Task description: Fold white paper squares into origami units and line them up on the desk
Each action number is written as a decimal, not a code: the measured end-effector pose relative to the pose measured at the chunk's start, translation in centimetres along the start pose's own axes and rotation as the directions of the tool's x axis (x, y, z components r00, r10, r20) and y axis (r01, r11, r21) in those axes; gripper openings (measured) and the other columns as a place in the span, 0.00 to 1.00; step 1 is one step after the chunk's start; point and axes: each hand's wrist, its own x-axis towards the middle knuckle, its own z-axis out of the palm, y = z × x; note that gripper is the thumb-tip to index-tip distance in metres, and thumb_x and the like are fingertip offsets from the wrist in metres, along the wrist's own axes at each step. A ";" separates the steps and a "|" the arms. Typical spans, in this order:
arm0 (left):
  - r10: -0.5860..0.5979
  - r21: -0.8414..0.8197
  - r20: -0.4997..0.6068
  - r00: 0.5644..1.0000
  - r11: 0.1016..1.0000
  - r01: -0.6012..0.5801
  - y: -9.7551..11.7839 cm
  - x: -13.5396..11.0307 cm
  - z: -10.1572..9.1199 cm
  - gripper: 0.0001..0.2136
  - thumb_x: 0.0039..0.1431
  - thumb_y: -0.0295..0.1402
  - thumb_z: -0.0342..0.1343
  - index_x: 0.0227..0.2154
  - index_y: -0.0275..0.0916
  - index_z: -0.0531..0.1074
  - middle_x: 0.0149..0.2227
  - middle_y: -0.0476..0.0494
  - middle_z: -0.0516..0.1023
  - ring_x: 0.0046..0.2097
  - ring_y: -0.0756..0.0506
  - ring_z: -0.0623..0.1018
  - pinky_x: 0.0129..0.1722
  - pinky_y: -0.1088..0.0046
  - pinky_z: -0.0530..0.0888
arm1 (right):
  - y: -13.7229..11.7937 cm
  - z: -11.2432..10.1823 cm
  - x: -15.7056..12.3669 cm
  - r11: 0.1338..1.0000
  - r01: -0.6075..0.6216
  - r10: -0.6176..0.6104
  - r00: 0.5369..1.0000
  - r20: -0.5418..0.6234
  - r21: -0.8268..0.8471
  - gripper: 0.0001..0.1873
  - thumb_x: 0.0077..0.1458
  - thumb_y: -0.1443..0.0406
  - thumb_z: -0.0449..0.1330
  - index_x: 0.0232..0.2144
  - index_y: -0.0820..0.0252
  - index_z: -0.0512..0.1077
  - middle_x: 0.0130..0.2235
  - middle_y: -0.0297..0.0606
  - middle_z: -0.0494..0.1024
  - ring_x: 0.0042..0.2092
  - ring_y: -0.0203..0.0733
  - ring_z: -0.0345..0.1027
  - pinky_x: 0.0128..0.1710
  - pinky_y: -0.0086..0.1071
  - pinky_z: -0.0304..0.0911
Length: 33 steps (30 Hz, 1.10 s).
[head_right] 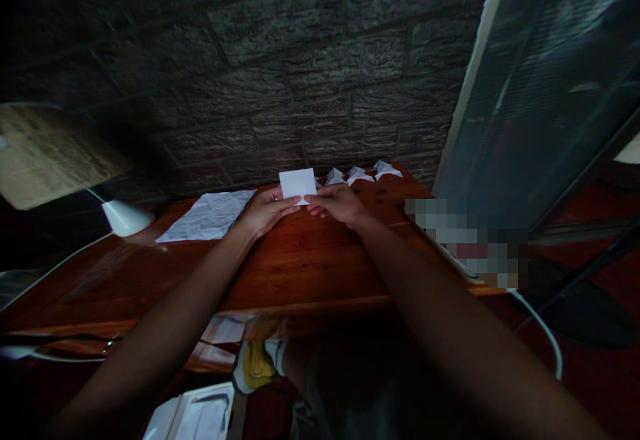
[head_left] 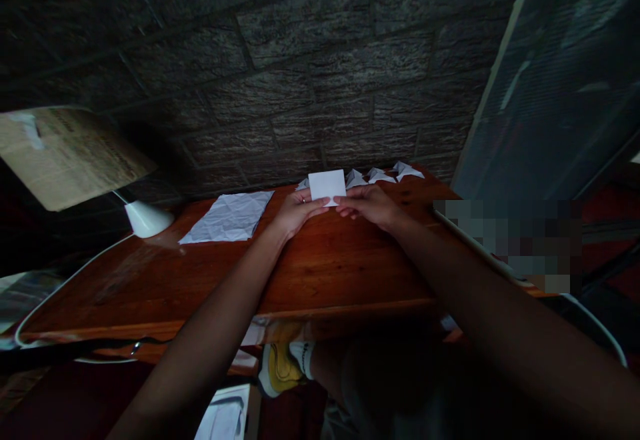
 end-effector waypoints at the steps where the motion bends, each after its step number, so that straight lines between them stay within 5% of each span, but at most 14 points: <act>1: 0.001 0.009 -0.016 1.000 1.000 -0.001 0.0 0.1 0.0 0.18 0.39 0.35 0.73 0.36 0.38 0.81 0.39 0.42 0.82 0.44 0.43 0.80 0.50 0.60 0.76 | 0.1 0.0 0.1 1.000 -0.005 0.005 1.000 0.003 0.009 0.07 0.51 0.63 0.69 0.25 0.60 0.79 0.28 0.38 0.82 0.27 0.33 0.72 0.27 0.27 0.67; 7: 0.067 0.054 -0.103 0.992 0.997 -0.061 0.1 0.3 0.5 0.18 0.44 0.46 0.70 0.33 0.38 0.81 0.36 0.43 0.83 0.34 0.47 0.80 0.36 0.69 0.78 | 0.6 0.3 0.6 0.998 0.002 -0.005 0.999 0.048 0.068 0.08 0.49 0.61 0.71 0.26 0.60 0.79 0.28 0.39 0.82 0.28 0.33 0.73 0.28 0.26 0.69; 15: 0.279 0.588 -0.080 0.957 0.788 -0.181 0.7 -0.4 0.8 0.23 0.55 0.54 0.58 0.17 0.40 0.70 0.14 0.49 0.71 0.16 0.51 0.68 0.22 0.72 0.63 | 0.7 0.5 0.7 0.999 -0.023 0.024 0.999 -0.030 0.044 0.07 0.49 0.65 0.70 0.23 0.60 0.77 0.27 0.39 0.81 0.27 0.33 0.72 0.27 0.28 0.69; 21: 0.059 0.417 -0.033 0.998 0.908 -0.040 0.4 -0.3 0.4 0.26 0.51 0.60 0.57 0.19 0.39 0.72 0.16 0.45 0.74 0.17 0.50 0.68 0.21 0.71 0.62 | 0.4 0.1 0.4 0.993 -0.054 0.059 0.997 -0.042 0.104 0.07 0.48 0.65 0.71 0.23 0.61 0.77 0.27 0.39 0.80 0.28 0.33 0.72 0.28 0.26 0.70; 28: 0.203 0.378 0.007 0.979 0.906 -0.190 0.3 -0.1 0.2 0.24 0.54 0.56 0.58 0.21 0.38 0.72 0.14 0.50 0.71 0.16 0.53 0.63 0.19 0.75 0.56 | -0.1 -0.2 0.3 0.978 -0.093 0.112 0.989 -0.094 0.185 0.06 0.51 0.64 0.69 0.28 0.60 0.78 0.30 0.38 0.81 0.30 0.31 0.71 0.30 0.25 0.67; 33: 0.197 0.380 0.020 0.980 0.905 -0.190 0.0 0.0 0.1 0.23 0.55 0.55 0.57 0.25 0.36 0.76 0.22 0.45 0.78 0.19 0.53 0.67 0.21 0.75 0.63 | -0.1 -0.3 0.4 0.990 -0.069 0.085 0.987 -0.135 0.119 0.08 0.52 0.63 0.68 0.24 0.60 0.77 0.29 0.37 0.80 0.28 0.31 0.68 0.28 0.26 0.64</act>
